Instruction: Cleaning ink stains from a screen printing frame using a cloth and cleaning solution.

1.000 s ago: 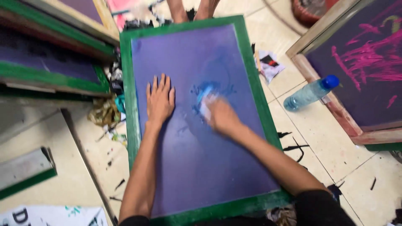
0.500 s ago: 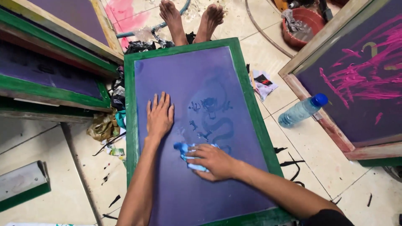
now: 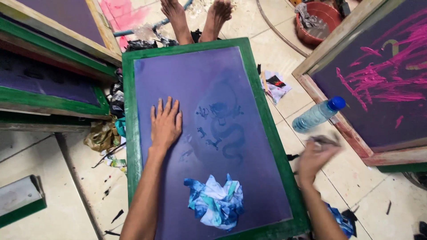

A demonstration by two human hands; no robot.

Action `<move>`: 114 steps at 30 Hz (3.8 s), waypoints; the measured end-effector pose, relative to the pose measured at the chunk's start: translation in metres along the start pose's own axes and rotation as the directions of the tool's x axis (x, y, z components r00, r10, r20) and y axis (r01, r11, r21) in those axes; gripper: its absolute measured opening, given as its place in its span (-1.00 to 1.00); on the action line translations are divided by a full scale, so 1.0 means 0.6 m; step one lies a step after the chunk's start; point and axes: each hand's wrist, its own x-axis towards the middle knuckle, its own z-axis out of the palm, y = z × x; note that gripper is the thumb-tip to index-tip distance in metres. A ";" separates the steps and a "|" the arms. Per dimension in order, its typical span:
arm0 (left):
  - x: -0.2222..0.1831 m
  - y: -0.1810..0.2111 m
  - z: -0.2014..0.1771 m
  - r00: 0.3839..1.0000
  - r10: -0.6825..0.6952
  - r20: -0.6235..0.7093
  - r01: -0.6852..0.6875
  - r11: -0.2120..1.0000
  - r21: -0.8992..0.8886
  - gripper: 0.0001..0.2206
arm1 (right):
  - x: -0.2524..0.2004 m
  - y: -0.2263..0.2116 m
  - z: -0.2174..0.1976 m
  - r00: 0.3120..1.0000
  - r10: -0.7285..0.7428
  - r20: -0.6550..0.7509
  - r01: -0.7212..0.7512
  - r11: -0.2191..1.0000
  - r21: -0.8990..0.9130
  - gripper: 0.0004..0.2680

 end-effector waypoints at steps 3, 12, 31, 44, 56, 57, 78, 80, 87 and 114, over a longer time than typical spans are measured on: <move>0.002 0.010 0.007 1.000 -0.017 0.025 0.017 1.000 -0.008 -0.53 | 0.064 0.034 -0.028 0.961 0.255 0.106 -0.252 0.967 -0.038 -0.24; -0.011 0.117 -0.033 0.981 0.010 0.193 0.009 0.995 -0.100 -0.43 | 0.098 0.023 0.046 0.891 0.326 0.316 -0.299 0.945 -0.131 -0.05; -0.038 0.101 -0.004 0.892 0.435 -0.122 -0.449 0.827 -0.337 -0.71 | 0.328 -0.199 0.074 0.358 -0.615 0.702 0.933 0.266 -0.243 -0.36; -0.036 0.099 0.001 0.951 0.097 -0.294 -0.189 0.935 -0.301 -0.68 | 0.223 -0.468 0.199 -0.236 -0.692 0.683 0.861 -0.475 -0.183 -0.61; -0.035 0.103 0.007 0.978 -0.057 -0.201 0.007 0.970 -0.244 -0.57 | 0.284 -0.427 0.133 -0.189 -0.711 0.677 0.805 -0.507 -0.308 -0.69; -0.035 0.103 0.007 0.980 -0.087 -0.178 0.047 0.976 -0.214 -0.55 | 0.287 -0.416 0.124 -0.140 -0.742 0.656 0.864 -0.415 -0.285 -0.75; -0.036 0.099 0.013 0.985 -0.043 -0.166 0.023 0.993 -0.119 -0.49 | 0.165 0.088 0.055 0.937 0.143 0.318 -0.099 0.984 -0.151 -0.29; -0.036 0.100 0.013 0.987 -0.044 -0.155 0.025 0.992 -0.124 -0.49 | 0.157 0.098 0.053 0.934 0.140 0.329 -0.103 0.986 -0.128 -0.31; -0.036 0.102 0.010 0.991 -0.062 -0.120 0.043 0.987 -0.157 -0.47 | 0.172 0.104 0.081 0.932 0.116 0.344 -0.067 0.986 -0.151 -0.44; -0.020 0.067 0.005 0.987 0.045 0.153 -0.047 0.999 0.014 -0.40 | -0.192 -0.284 -0.070 -0.524 -0.488 0.698 0.379 0.601 0.704 -0.27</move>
